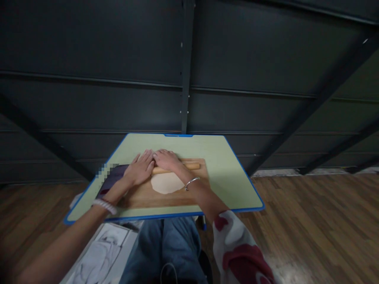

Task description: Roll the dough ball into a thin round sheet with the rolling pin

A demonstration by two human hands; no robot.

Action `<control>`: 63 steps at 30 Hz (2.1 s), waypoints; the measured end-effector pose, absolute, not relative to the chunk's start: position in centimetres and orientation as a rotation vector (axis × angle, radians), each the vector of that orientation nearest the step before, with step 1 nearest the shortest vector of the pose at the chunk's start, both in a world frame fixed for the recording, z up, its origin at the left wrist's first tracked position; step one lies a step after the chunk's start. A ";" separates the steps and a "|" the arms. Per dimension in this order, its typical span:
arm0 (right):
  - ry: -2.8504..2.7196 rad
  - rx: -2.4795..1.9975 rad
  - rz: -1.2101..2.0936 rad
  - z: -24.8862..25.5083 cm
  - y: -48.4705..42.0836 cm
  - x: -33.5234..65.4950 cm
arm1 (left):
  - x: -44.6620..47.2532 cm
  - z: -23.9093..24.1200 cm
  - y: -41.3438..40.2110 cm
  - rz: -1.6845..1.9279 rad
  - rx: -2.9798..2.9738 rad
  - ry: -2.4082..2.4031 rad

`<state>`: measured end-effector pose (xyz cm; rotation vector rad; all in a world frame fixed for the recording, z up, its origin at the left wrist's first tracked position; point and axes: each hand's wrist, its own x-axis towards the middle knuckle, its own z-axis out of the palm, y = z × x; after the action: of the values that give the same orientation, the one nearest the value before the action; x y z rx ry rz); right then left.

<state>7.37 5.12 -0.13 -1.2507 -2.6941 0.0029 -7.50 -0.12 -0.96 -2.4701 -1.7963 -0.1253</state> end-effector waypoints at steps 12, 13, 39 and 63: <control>-2.558 -1.442 0.001 0.3 1.1 7.5 | -7.7 -1.6 -2.2 -0.175 -2.410 -1.734; -2.572 -1.430 0.020 0.2 0.5 7.6 | -7.7 -1.6 -3.0 -0.184 -2.407 -1.735; -2.595 -1.059 -0.239 -0.1 -5.1 9.8 | -8.0 -2.5 -7.8 -0.396 -2.453 -1.708; -2.503 -1.569 -0.105 1.3 4.8 9.2 | -5.4 0.0 8.2 -0.024 -2.532 -2.026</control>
<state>9.22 4.83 1.33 -1.5692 -2.5029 -0.1046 -5.41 8.22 0.00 -2.5320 -2.0261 -0.0245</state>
